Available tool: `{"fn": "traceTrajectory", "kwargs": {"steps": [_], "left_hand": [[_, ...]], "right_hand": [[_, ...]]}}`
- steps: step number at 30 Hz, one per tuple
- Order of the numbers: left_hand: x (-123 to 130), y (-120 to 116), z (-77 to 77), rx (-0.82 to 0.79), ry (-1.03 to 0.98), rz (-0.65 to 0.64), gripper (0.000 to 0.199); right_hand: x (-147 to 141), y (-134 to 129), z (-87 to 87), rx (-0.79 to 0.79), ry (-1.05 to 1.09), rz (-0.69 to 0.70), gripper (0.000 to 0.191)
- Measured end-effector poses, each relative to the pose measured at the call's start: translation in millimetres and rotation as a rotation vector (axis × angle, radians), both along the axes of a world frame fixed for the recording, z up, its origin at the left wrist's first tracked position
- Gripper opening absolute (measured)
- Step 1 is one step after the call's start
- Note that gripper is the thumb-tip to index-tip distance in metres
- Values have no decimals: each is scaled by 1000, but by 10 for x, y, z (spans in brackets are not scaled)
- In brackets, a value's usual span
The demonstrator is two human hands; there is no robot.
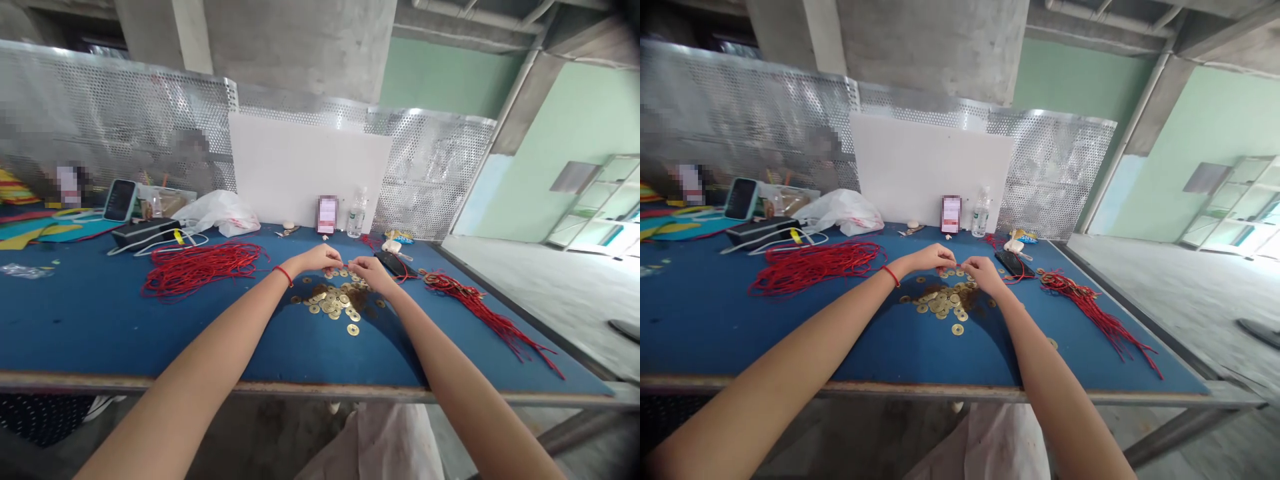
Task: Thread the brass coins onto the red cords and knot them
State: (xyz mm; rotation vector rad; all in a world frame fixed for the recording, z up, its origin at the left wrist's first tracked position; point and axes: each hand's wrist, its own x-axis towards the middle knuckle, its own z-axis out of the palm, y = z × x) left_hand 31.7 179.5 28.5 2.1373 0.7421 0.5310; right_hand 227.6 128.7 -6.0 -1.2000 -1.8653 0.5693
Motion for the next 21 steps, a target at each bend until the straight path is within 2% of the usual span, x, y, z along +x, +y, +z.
{"fn": "traceTrajectory", "kwargs": {"steps": [10, 16, 19, 21], "left_hand": [[-207, 162, -38, -36, -19, 89, 24], [-308, 193, -25, 138, 47, 172, 22], [-213, 199, -64, 262, -21, 233, 31], [-68, 162, -85, 287, -118, 206, 35]], "right_hand": [[125, 31, 22, 42, -37, -171, 25], [142, 35, 15, 60, -136, -259, 20], [114, 31, 25, 52, -136, -218, 22], [98, 33, 28, 52, -116, -179, 23]]}}
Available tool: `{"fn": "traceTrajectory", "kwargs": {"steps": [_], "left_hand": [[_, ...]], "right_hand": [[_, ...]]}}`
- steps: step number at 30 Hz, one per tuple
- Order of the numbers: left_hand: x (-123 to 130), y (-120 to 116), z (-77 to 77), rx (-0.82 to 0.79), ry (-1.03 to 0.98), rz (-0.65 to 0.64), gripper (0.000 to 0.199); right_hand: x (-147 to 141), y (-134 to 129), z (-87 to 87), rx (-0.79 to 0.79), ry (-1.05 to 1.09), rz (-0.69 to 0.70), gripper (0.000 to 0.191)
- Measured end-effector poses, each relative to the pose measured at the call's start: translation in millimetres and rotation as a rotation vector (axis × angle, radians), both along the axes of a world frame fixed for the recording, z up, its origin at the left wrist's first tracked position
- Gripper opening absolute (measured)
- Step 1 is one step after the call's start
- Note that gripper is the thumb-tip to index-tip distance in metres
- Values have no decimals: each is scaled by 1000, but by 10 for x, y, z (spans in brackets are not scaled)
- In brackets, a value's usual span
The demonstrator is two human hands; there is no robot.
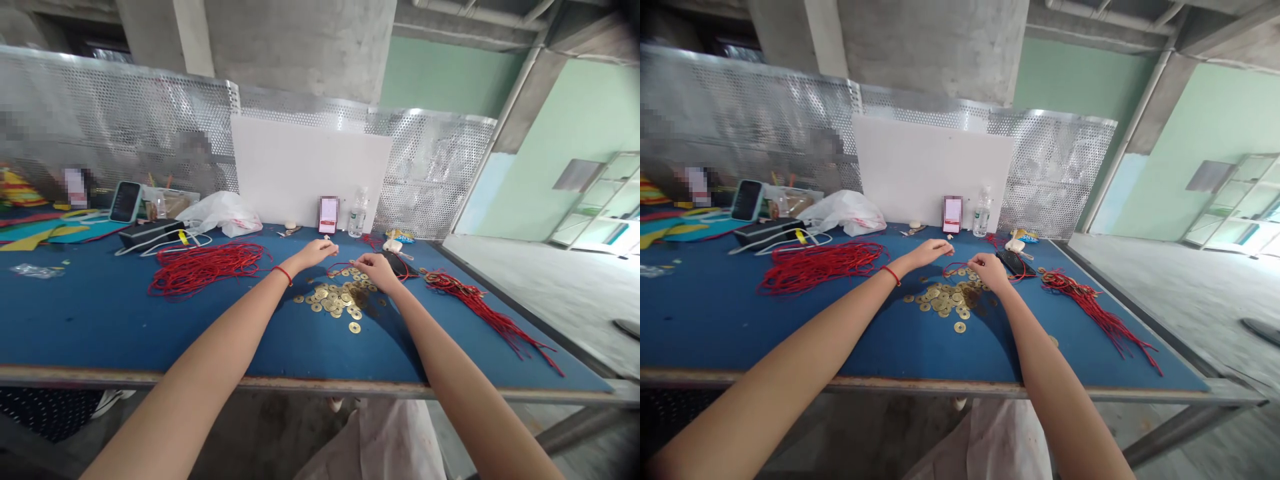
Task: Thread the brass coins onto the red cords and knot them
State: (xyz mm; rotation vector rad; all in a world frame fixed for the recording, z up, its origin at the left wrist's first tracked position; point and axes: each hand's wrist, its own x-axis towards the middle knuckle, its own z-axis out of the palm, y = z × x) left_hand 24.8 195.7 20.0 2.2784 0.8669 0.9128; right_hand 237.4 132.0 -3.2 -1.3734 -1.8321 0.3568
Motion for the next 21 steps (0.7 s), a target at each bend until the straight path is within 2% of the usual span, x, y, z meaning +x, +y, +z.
{"fn": "traceTrajectory", "kwargs": {"steps": [4, 8, 11, 17, 21], "left_hand": [[317, -176, -3, -13, -19, -145, 34], [396, -320, 5, -139, 61, -241, 34], [312, -317, -10, -226, 92, -204, 36], [217, -223, -32, -264, 21, -154, 32], [227, -233, -16, -310, 3, -140, 31]], "right_hand": [[-13, -1, 7, 12, 22, 92, 22], [-10, -21, 30, 31, 26, 127, 24], [-4, -28, 40, 26, 61, 99, 24], [20, 2, 5, 16, 90, 50, 21], [41, -16, 17, 46, 22, -62, 20]]}}
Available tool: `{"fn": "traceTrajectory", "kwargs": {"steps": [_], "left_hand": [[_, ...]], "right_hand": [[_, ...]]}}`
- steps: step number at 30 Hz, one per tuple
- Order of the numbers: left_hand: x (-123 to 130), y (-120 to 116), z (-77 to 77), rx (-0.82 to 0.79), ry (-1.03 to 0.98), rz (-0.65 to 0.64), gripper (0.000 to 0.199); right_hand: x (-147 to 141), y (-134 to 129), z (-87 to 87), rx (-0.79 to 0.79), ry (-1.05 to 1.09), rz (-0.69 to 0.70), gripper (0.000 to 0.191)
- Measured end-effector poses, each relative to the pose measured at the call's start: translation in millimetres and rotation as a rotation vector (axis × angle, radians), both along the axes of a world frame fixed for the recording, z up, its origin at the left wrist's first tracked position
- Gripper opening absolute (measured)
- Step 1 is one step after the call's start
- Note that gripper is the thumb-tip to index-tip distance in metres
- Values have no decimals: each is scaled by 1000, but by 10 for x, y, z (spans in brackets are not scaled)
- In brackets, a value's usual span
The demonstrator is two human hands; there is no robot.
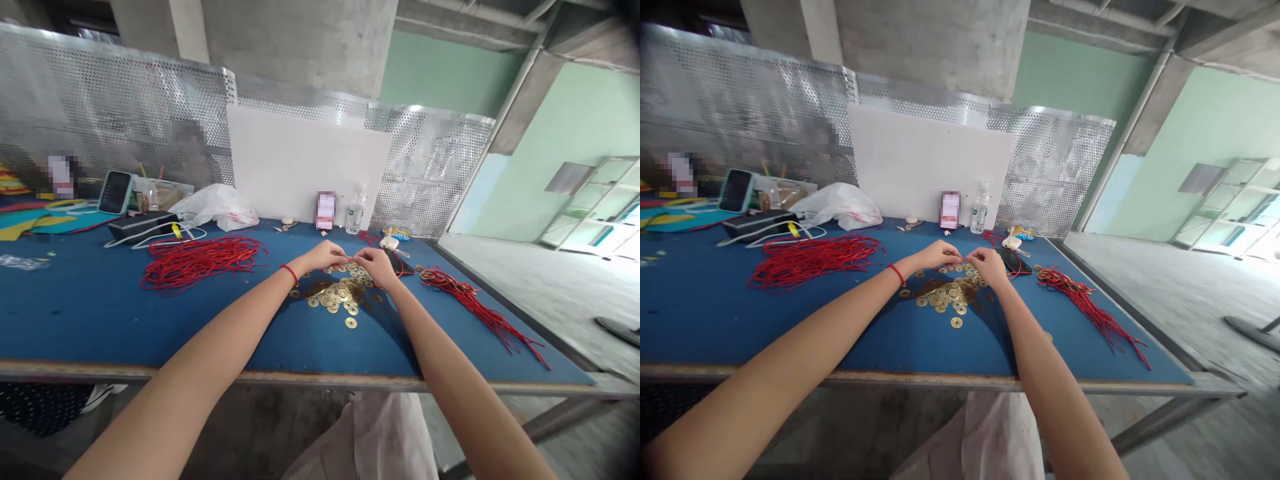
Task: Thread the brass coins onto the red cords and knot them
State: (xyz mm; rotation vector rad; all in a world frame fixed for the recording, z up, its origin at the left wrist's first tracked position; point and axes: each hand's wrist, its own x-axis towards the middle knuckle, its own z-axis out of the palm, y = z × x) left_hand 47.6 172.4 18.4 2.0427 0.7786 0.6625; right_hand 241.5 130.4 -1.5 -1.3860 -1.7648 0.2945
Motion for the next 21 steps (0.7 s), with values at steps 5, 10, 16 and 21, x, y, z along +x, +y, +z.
{"fn": "traceTrajectory", "kwargs": {"steps": [5, 10, 16, 21], "left_hand": [[-8, 19, -1, -103, -85, 18, 26], [-10, 2, 29, -193, -178, 48, 18], [-23, 3, 39, -268, -210, 37, 14], [-26, 48, 7, -307, -212, 17, 14]], "right_hand": [[-22, -79, 81, 303, -158, -32, 10], [-116, -158, 106, 197, -245, 102, 6], [-140, -180, 90, 83, -272, 11, 14], [-121, -141, 58, 203, -309, 14, 9]]}}
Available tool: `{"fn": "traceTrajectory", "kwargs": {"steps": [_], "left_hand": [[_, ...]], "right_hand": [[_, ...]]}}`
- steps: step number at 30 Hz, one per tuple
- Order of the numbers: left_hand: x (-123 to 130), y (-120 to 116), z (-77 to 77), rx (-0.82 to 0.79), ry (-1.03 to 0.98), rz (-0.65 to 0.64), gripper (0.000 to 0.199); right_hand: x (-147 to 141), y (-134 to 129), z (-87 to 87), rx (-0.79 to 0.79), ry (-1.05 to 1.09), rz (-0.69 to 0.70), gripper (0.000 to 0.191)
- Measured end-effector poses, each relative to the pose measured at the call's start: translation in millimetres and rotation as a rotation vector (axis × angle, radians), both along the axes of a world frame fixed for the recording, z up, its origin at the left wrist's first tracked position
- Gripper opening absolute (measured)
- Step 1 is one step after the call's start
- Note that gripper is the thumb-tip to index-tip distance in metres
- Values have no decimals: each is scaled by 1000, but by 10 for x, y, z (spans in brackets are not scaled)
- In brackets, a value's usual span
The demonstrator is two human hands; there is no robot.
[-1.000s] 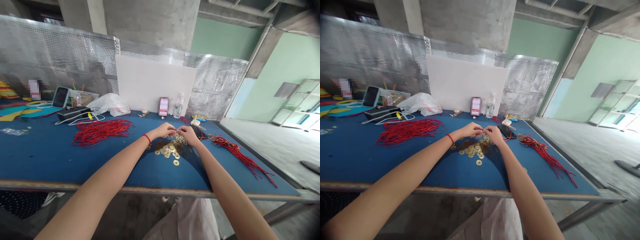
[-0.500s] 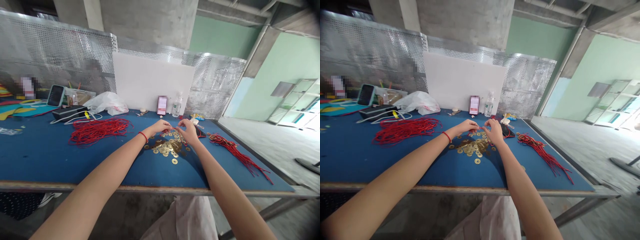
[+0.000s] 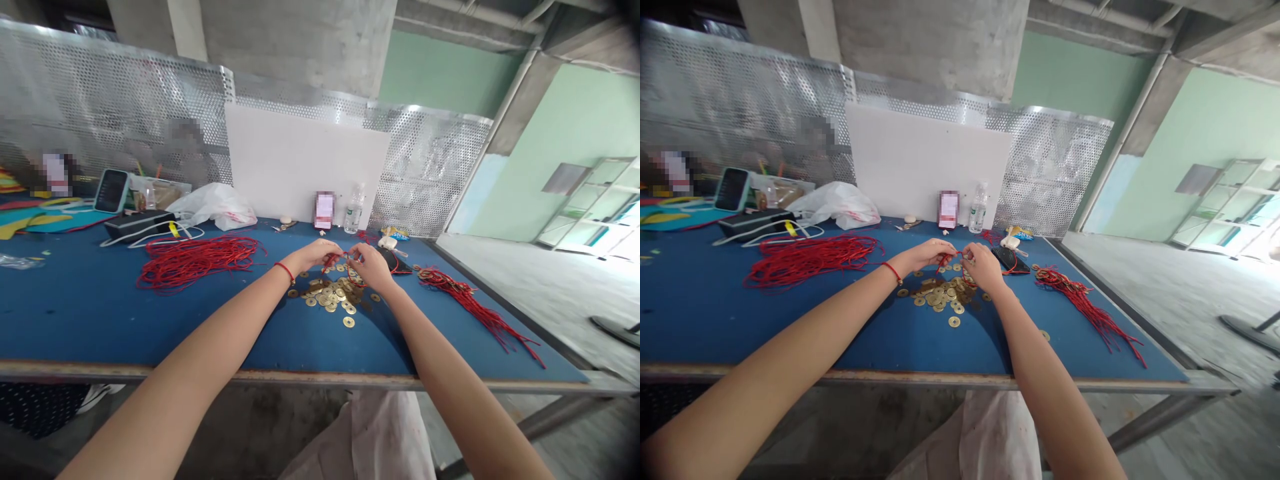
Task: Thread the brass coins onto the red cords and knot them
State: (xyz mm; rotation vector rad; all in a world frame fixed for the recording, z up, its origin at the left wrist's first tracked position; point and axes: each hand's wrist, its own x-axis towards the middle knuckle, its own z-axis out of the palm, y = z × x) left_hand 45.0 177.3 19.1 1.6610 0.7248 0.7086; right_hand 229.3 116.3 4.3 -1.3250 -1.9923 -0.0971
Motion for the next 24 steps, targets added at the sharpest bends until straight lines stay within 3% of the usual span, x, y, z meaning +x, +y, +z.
{"fn": "traceTrajectory", "kwargs": {"steps": [6, 15, 18, 24], "left_hand": [[-1, -26, 15, -4, 3, -6, 14], [16, -112, 92, -51, -66, 62, 14], [13, -115, 97, -42, -54, 64, 12], [21, -129, 94, -61, 77, -185, 17]], "right_hand": [[18, 7, 2, 89, -3, -12, 11], [12, -4, 37, 9, 17, -1, 8], [-16, -59, 79, 48, 74, 26, 9], [-19, -99, 121, 171, 175, 90, 14]]}}
